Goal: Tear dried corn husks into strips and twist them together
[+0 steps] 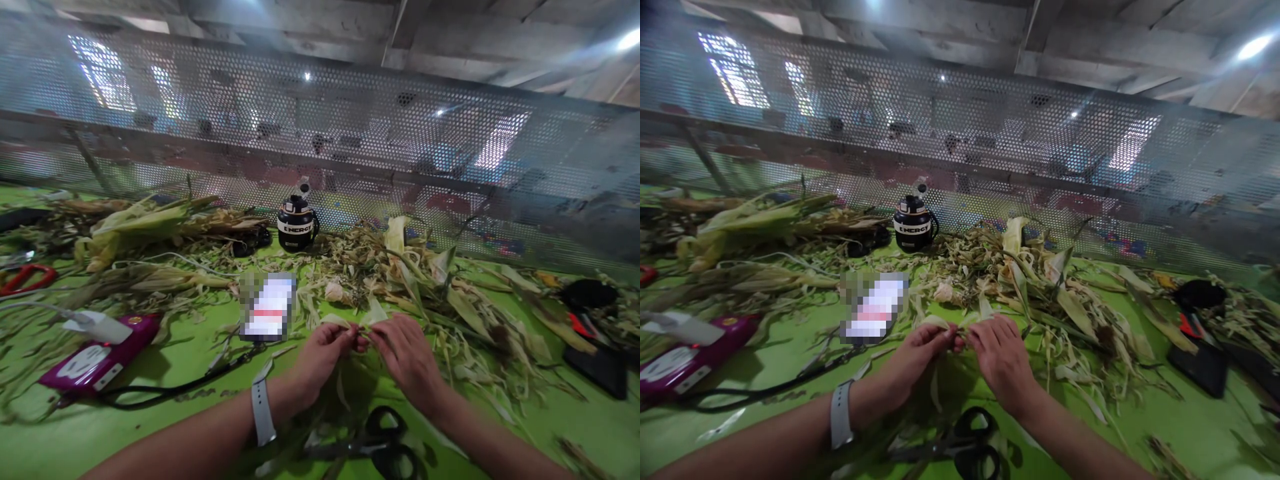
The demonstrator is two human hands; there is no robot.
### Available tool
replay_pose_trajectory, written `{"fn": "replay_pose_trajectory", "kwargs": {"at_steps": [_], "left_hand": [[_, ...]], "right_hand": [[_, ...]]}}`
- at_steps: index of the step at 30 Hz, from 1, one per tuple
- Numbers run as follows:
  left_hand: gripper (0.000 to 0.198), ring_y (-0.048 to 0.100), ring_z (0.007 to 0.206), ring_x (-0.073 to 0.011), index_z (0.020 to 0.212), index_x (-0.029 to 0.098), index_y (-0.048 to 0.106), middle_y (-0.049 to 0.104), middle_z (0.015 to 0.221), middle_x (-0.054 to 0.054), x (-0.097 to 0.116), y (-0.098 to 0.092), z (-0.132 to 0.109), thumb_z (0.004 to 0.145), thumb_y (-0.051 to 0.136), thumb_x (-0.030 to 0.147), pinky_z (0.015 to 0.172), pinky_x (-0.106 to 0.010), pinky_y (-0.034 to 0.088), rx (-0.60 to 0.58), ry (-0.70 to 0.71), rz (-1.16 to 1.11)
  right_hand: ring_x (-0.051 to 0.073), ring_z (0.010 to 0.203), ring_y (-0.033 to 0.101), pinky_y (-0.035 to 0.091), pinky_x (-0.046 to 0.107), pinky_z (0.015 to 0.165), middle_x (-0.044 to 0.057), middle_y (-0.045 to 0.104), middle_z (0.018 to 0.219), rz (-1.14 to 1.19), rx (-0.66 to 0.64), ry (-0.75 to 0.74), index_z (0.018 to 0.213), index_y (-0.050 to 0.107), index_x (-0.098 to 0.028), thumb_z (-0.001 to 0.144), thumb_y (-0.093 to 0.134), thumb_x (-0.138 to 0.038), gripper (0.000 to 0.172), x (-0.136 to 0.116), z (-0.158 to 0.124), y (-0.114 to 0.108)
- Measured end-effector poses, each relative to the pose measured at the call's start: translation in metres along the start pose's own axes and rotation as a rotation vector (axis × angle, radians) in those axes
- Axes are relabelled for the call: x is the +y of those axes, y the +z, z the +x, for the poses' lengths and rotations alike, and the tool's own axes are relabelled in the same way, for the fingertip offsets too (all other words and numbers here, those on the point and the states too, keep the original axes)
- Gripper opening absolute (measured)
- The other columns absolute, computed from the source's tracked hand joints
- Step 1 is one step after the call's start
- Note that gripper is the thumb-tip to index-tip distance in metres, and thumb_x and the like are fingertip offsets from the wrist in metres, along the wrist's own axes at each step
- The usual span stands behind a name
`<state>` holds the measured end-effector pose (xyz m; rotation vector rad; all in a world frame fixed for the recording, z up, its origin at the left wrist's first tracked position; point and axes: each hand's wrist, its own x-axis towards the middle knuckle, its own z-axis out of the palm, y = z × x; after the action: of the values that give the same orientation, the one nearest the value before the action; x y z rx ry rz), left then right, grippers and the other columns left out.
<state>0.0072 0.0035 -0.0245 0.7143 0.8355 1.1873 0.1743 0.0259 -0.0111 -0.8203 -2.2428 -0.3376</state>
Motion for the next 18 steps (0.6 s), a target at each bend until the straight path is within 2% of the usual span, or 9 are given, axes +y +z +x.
{"fn": "replay_pose_trajectory", "kwargs": {"at_steps": [2,4,6,8,10,13,14,15,18], "left_hand": [[0.028,0.06,0.075,-0.0153,0.078,0.015,0.065,0.07,0.079,-0.005,0.0,-0.002,0.001,0.064,0.076,0.036,0.074,-0.025,0.044,0.04,-0.004,-0.031],[0.027,0.062,0.082,-0.0169,0.083,0.015,0.065,0.071,0.085,-0.006,0.001,-0.003,0.001,0.067,0.074,0.035,0.077,-0.027,0.045,0.065,0.011,-0.053],[0.026,0.063,0.086,-0.0181,0.086,0.016,0.065,0.072,0.09,-0.006,0.002,-0.002,0.0,0.068,0.073,0.034,0.08,-0.028,0.046,0.078,0.032,-0.073],[0.027,0.064,0.088,-0.0186,0.087,0.016,0.065,0.072,0.092,-0.007,0.004,-0.001,-0.001,0.067,0.075,0.031,0.082,-0.029,0.047,0.067,0.042,-0.097],[0.029,0.065,0.088,-0.0181,0.087,0.016,0.066,0.072,0.093,-0.007,0.005,0.0,-0.001,0.063,0.078,0.028,0.083,-0.028,0.047,0.025,0.054,-0.121],[0.03,0.065,0.086,-0.0167,0.085,0.016,0.067,0.073,0.089,-0.007,0.004,-0.001,0.001,0.06,0.08,0.025,0.083,-0.027,0.046,0.001,0.06,-0.135],[0.028,0.064,0.084,-0.0163,0.083,0.015,0.067,0.072,0.087,-0.006,0.003,-0.002,0.002,0.06,0.08,0.025,0.082,-0.026,0.046,0.014,0.065,-0.127],[0.027,0.064,0.082,-0.0159,0.081,0.015,0.067,0.072,0.085,-0.005,0.002,-0.004,0.004,0.061,0.08,0.026,0.08,-0.026,0.046,0.033,0.071,-0.11],[0.024,0.061,0.077,-0.0144,0.08,0.015,0.068,0.07,0.079,-0.003,0.003,-0.008,0.008,0.062,0.079,0.028,0.076,-0.025,0.045,0.108,0.123,-0.007]], "right_hand": [[0.021,0.088,0.056,0.042,0.037,0.084,0.007,0.064,0.091,0.0,0.036,0.025,0.101,0.055,-0.018,0.091,0.045,-0.014,0.015,-0.001,-0.001,-0.002],[0.021,0.087,0.056,0.044,0.035,0.078,0.007,0.064,0.091,0.064,0.002,0.053,0.1,0.056,-0.018,0.09,0.047,-0.016,0.014,-0.007,-0.003,-0.004],[0.019,0.082,0.058,0.046,0.032,0.072,0.006,0.064,0.087,0.18,-0.145,0.119,0.097,0.057,-0.018,0.088,0.052,-0.025,0.012,-0.016,-0.005,-0.004],[0.02,0.082,0.059,0.048,0.032,0.07,0.007,0.064,0.09,0.248,-0.308,0.22,0.099,0.057,-0.016,0.084,0.058,-0.034,0.024,-0.023,-0.008,-0.003],[0.023,0.082,0.059,0.048,0.035,0.07,0.009,0.064,0.091,0.226,-0.429,0.307,0.1,0.057,-0.014,0.079,0.063,-0.035,0.03,-0.028,-0.01,0.0],[0.022,0.077,0.059,0.047,0.035,0.068,0.006,0.063,0.08,0.195,-0.537,0.298,0.084,0.059,-0.016,0.079,0.059,-0.021,0.007,-0.029,-0.012,0.004],[0.021,0.077,0.058,0.047,0.034,0.068,0.005,0.062,0.078,0.205,-0.539,0.271,0.08,0.058,-0.017,0.081,0.055,-0.017,0.003,-0.028,-0.013,0.005],[0.021,0.077,0.058,0.047,0.034,0.069,0.005,0.061,0.078,0.223,-0.515,0.242,0.078,0.057,-0.017,0.082,0.052,-0.016,0.007,-0.027,-0.013,0.004],[0.019,0.079,0.057,0.047,0.032,0.07,0.006,0.06,0.083,0.281,-0.374,0.215,0.084,0.053,-0.018,0.088,0.043,-0.016,0.011,-0.024,-0.011,0.001]]}}
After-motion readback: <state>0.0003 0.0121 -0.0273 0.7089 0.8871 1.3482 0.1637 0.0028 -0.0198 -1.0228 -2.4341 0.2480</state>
